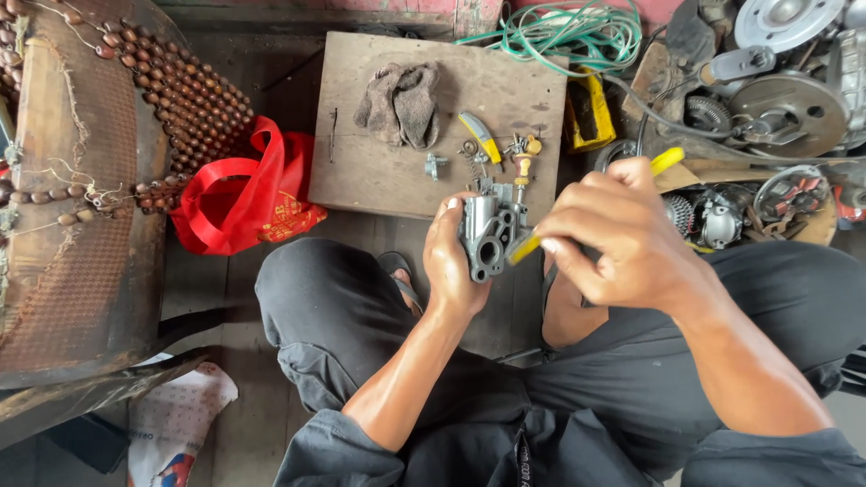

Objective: The person holds a metal engine part in the left hand and uses a yellow-handled wire brush in the right hand to scrub the exterior surfaces and openings. The person rotates the part to access different areas while continuing to brush.

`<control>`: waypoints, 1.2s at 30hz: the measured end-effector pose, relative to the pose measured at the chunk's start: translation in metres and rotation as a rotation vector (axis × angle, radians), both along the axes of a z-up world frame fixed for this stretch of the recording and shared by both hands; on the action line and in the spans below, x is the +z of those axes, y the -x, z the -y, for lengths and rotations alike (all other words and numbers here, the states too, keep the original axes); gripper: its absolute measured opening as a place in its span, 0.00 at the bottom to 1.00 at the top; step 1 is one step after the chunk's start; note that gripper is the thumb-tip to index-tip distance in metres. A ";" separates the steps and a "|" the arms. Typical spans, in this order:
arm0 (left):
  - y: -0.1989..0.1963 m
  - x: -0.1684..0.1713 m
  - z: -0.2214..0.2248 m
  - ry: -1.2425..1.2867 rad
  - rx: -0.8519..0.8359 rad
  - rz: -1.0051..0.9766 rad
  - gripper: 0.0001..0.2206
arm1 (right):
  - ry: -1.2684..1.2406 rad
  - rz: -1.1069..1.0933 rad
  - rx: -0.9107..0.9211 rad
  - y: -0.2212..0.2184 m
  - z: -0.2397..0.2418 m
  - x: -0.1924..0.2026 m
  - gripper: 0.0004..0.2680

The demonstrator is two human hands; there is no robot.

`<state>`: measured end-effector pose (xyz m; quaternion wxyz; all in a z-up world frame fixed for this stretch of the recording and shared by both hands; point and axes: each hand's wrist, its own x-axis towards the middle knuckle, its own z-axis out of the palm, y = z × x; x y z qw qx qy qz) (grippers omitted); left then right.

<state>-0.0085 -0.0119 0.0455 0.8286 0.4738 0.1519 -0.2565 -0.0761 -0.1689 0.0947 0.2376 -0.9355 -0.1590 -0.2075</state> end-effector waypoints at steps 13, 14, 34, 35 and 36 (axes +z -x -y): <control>-0.003 -0.022 -0.003 -0.001 -0.026 0.027 0.15 | -0.029 0.050 0.010 -0.001 -0.022 0.001 0.07; -0.004 -0.021 -0.005 -0.016 -0.034 0.024 0.15 | -0.032 0.026 0.035 0.001 -0.027 0.006 0.07; -0.009 -0.036 -0.009 -0.191 -0.152 0.154 0.15 | -0.087 -0.025 0.065 0.004 -0.030 0.004 0.07; -0.005 -0.028 -0.006 -0.112 -0.092 0.095 0.15 | -0.035 -0.008 0.021 0.004 -0.021 0.005 0.07; -0.004 -0.020 0.000 -0.026 -0.034 0.039 0.15 | 0.027 0.013 -0.024 0.003 -0.009 0.008 0.06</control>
